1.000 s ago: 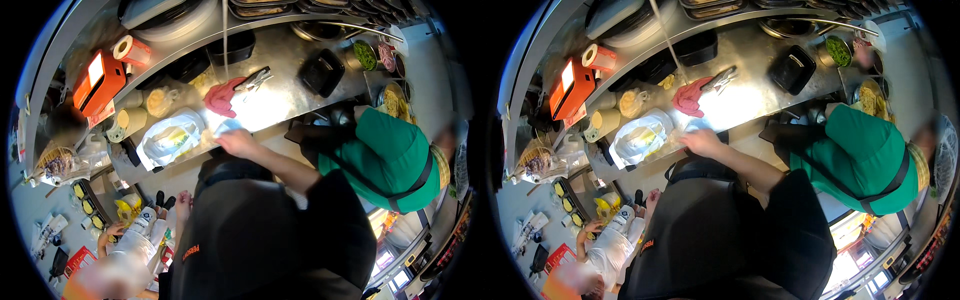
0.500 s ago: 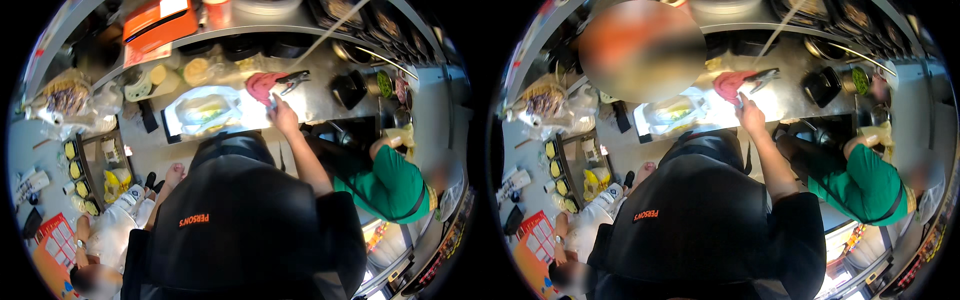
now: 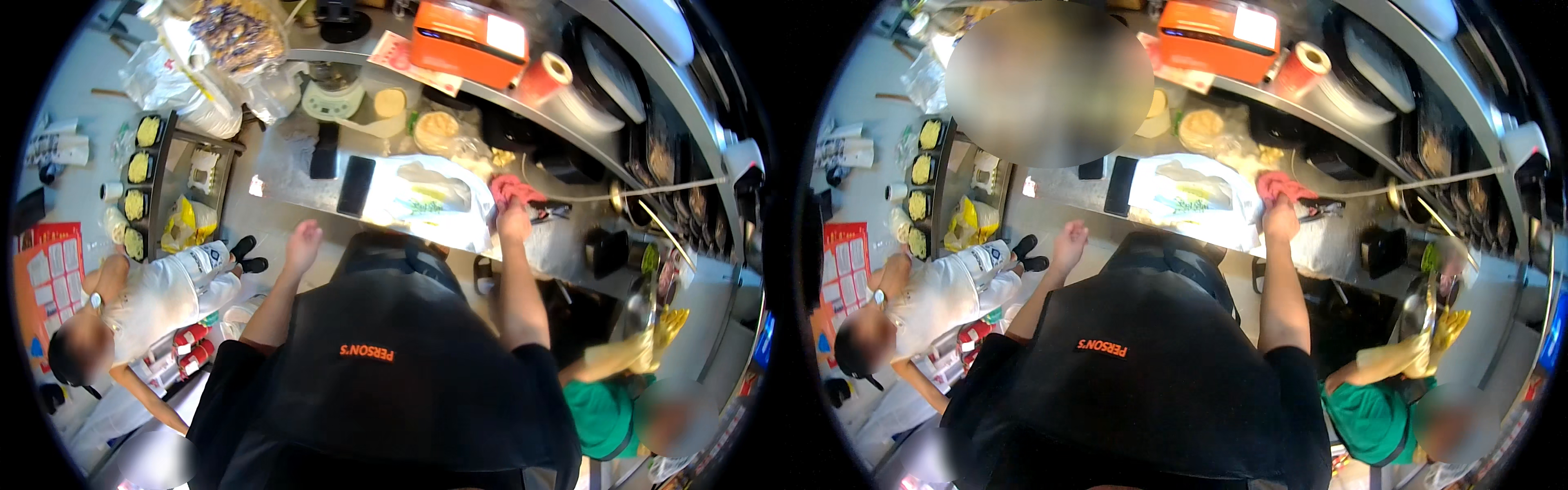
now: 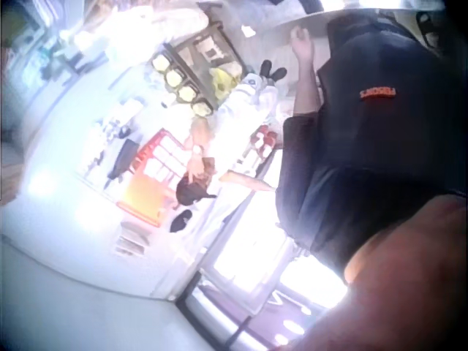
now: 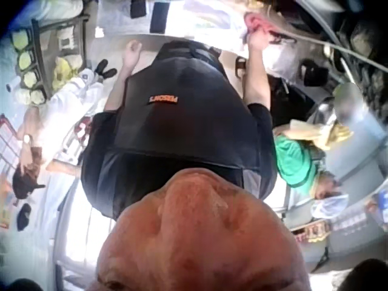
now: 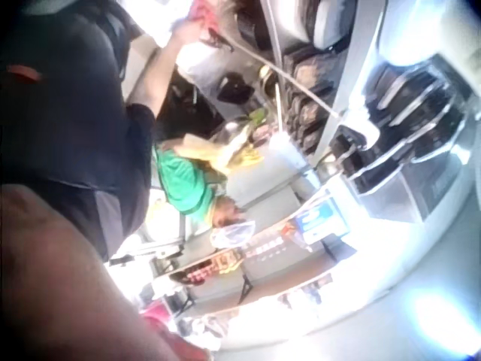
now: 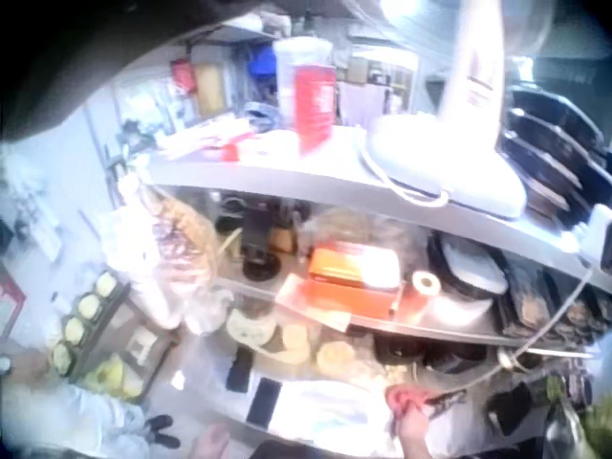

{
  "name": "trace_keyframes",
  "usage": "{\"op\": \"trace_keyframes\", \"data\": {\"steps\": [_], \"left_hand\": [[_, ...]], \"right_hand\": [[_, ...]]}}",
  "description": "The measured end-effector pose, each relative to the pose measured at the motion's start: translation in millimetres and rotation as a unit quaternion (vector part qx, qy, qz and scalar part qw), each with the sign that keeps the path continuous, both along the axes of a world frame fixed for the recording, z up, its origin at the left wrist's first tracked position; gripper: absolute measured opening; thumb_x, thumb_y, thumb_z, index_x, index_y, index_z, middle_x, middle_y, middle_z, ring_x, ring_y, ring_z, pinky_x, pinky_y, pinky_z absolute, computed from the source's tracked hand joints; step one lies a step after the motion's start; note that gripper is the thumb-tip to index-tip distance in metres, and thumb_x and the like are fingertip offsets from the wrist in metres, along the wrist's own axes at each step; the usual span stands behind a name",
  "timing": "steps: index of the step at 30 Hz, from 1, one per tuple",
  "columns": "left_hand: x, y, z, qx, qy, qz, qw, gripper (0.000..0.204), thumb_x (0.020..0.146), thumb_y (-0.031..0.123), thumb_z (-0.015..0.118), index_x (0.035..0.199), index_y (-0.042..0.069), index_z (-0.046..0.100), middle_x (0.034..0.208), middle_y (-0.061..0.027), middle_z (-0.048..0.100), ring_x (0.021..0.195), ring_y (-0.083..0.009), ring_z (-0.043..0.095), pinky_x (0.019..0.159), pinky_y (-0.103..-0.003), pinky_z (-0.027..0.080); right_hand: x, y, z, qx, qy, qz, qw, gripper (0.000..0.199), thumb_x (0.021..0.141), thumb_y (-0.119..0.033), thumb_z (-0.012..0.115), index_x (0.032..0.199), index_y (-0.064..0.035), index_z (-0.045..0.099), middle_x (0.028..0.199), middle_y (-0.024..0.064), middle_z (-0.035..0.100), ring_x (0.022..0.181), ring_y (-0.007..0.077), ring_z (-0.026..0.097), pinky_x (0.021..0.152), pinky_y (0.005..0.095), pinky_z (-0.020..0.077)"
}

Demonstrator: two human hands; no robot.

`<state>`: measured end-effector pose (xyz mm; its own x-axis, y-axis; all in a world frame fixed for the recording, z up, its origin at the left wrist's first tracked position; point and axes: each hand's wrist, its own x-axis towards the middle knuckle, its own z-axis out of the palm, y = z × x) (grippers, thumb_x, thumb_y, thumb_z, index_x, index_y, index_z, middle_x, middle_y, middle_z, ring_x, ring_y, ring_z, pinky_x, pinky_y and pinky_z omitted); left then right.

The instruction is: The person prepares a takeout meal by selecting various ingredients from a display case, adding them to a black container, and then organizing the items at a workstation.

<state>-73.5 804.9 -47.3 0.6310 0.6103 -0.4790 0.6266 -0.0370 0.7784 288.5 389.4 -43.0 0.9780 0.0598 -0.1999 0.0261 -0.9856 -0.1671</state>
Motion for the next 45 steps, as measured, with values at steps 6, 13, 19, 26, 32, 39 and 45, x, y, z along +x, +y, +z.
{"op": "trace_keyframes", "data": {"steps": [6,13,19,26,32,39,45], "left_hand": [[64.2,99.2,2.4,0.419,0.049,-0.019,0.907,0.06,0.091,0.022,0.077,0.147,0.013,0.059,0.128,-0.0238,0.062,0.113,-0.0426,0.063,0.1,-0.048,0.052],[152.0,155.5,-16.4,0.39,0.102,-0.062,0.913,0.052,0.096,0.023,0.07,0.147,0.02,0.06,0.156,-0.0257,0.047,0.135,-0.0434,0.055,0.109,-0.049,0.05],[171.4,160.4,-27.4,0.428,0.06,-0.093,0.897,0.015,0.09,0.013,0.069,0.1,0.002,0.073,0.124,-0.025,0.069,0.108,-0.0485,0.067,0.094,-0.054,0.055],[162.8,166.8,-25.7,0.418,0.053,-0.088,0.903,0.016,0.087,0.011,0.074,0.099,0.0,0.071,0.112,-0.0259,0.072,0.102,-0.0482,0.068,0.087,-0.055,0.055],[118.2,155.1,-19.9,0.469,-0.101,-0.036,0.877,0.053,0.094,0.015,0.073,0.142,-0.002,0.057,0.144,-0.0256,0.058,0.128,-0.0409,0.06,0.1,-0.043,0.054],[-22.1,93.2,-45.1,0.444,-0.016,0.096,0.891,0.046,0.089,0.006,0.071,0.132,-0.004,0.06,0.13,-0.0227,0.062,0.124,-0.0417,0.059,0.104,-0.048,0.049],[-150.5,20.4,-39.7,0.248,0.212,0.102,0.94,0.039,0.082,0.006,0.07,0.119,-0.001,0.062,0.117,-0.0221,0.065,0.115,-0.0418,0.06,0.099,-0.051,0.047]], "right_hand": [[-105.8,13.2,52.2,0.219,-0.097,-0.002,0.971,0.069,0.098,-0.034,0.07,0.157,-0.0092,0.044,0.087,0.0129,0.073,0.079,0.0332,0.073,0.073,0.0478,0.0552],[-213.7,-21.9,70.4,0.252,0.167,0.031,0.953,0.046,0.098,-0.027,0.072,0.137,-0.0031,0.065,0.093,0.0171,0.074,0.079,0.0269,0.073,0.075,0.0383,0.058],[-242.4,-62.9,67.7,0.268,0.097,0.188,0.94,0.032,0.101,-0.022,0.066,0.126,-0.0034,0.071,0.121,0.014,0.074,0.102,0.0214,0.072,0.085,0.032,0.0575],[-200.9,-5.7,151.1,0.297,0.102,0.15,0.937,0.012,0.1,-0.017,0.066,0.099,-0.0043,0.067,0.094,0.0131,0.065,0.086,0.0296,0.063,0.077,0.042,0.0507],[-56.9,59.1,277.1,0.259,-0.233,0.192,0.917,0.021,0.088,-0.01,0.078,0.102,-0.003,0.063,0.1,0.0179,0.065,0.096,0.0394,0.065,0.087,0.0441,0.0549],[119.9,53.9,349.9,0.193,-0.428,0.111,0.876,0.016,0.091,-0.019,0.076,0.102,-0.0099,0.069,0.108,0.0137,0.065,0.109,0.0404,0.06,0.097,0.0534,0.0478],[162.1,57.0,373.2,0.11,-0.258,0.151,0.948,0.021,0.094,-0.027,0.072,0.107,-0.0112,0.072,0.112,0.0181,0.071,0.109,0.0403,0.066,0.093,0.047,0.0516]]}}
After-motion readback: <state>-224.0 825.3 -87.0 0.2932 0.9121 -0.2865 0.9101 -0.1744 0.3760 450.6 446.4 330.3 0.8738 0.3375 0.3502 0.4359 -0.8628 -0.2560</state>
